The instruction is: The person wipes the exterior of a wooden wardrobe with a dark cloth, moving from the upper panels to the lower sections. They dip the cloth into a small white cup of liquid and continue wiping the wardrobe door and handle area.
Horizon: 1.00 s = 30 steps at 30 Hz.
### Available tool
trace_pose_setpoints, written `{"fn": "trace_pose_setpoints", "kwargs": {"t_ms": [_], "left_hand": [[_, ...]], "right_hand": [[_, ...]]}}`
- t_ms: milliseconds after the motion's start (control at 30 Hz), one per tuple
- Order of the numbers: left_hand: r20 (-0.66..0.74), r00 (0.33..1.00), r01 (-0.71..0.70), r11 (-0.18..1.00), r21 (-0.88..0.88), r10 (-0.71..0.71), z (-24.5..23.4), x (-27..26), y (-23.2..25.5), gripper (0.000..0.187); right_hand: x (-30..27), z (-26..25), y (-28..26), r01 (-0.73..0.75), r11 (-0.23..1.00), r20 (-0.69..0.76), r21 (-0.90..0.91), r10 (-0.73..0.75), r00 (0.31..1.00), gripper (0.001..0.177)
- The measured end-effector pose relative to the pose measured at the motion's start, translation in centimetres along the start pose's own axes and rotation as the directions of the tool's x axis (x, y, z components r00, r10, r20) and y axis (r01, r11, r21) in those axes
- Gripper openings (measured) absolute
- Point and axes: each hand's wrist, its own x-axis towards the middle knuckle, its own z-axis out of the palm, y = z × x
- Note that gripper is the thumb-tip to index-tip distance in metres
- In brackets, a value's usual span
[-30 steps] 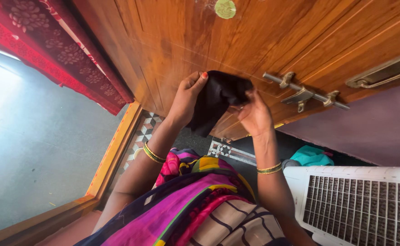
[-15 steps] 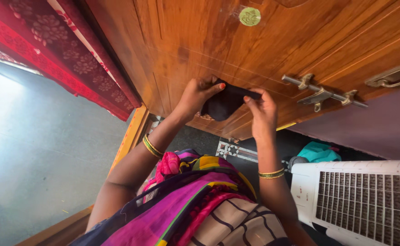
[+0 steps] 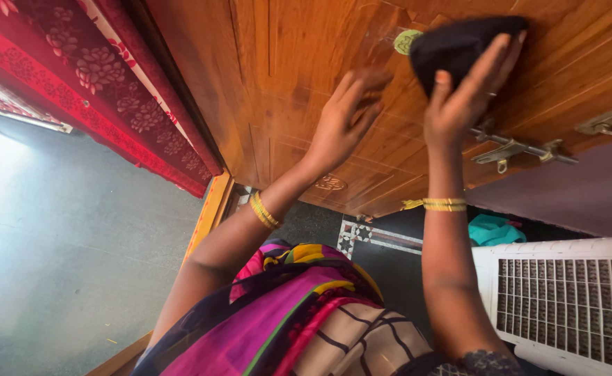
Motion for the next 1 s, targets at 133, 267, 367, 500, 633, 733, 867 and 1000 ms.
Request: {"fn": "trace_pose_setpoints", "kwargs": {"t_ms": [133, 267, 367, 500, 633, 733, 867, 1000], "left_hand": [[0.015, 0.955, 0.297, 0.954, 0.039, -0.297, -3.0, -5.6, -3.2, 0.023], [-0.036, 0.908, 0.416, 0.909, -0.022, -0.416, -6.3, -10.0, -6.6, 0.017], [-0.035, 0.876, 0.48, 0.877, -0.022, -0.481, -8.1, -12.2, -7.8, 0.013], [-0.008, 0.879, 0.477, 0.878, -0.034, -0.477, -9.7, -12.6, -8.0, 0.014], [-0.035, 0.848, 0.526, 0.848, -0.059, -0.528, -8.9, -12.1, -7.0, 0.016], [-0.023, 0.872, 0.49, 0.871, 0.046, -0.489, -7.7, -11.9, -6.4, 0.018], [0.055, 0.858, 0.506, 0.859, 0.076, -0.51, -7.2, -12.3, -6.1, 0.016], [0.08, 0.889, 0.443, 0.892, 0.091, -0.45, -8.2, -13.4, -6.5, 0.012]], "right_hand": [[-5.2, 8.7, 1.8, 0.115, 0.986, 0.187, -0.122, -0.091, 0.978, 0.07], [-12.8, 14.3, 0.2, 0.387, 0.876, 0.689, 0.287, -0.469, 0.552, 0.049], [-12.7, 15.2, 0.2, 0.776, 0.56, 0.661, 0.288, -0.703, 0.262, 0.056], [-6.8, 14.5, -2.2, 0.931, 0.26, 0.613, -0.256, -0.701, 0.364, 0.052], [4.1, 16.6, -5.2, 0.607, 0.781, 0.351, -0.144, -0.533, 0.77, 0.059], [6.4, 17.2, -8.8, 0.456, 0.877, 0.432, -0.152, -0.356, 0.829, 0.06], [-1.2, 18.1, -11.2, 0.817, 0.551, 0.552, -0.169, -0.634, 0.542, 0.078], [-10.8, 15.6, -1.6, 0.485, 0.853, 0.695, 0.194, -0.468, 0.545, 0.05]]}}
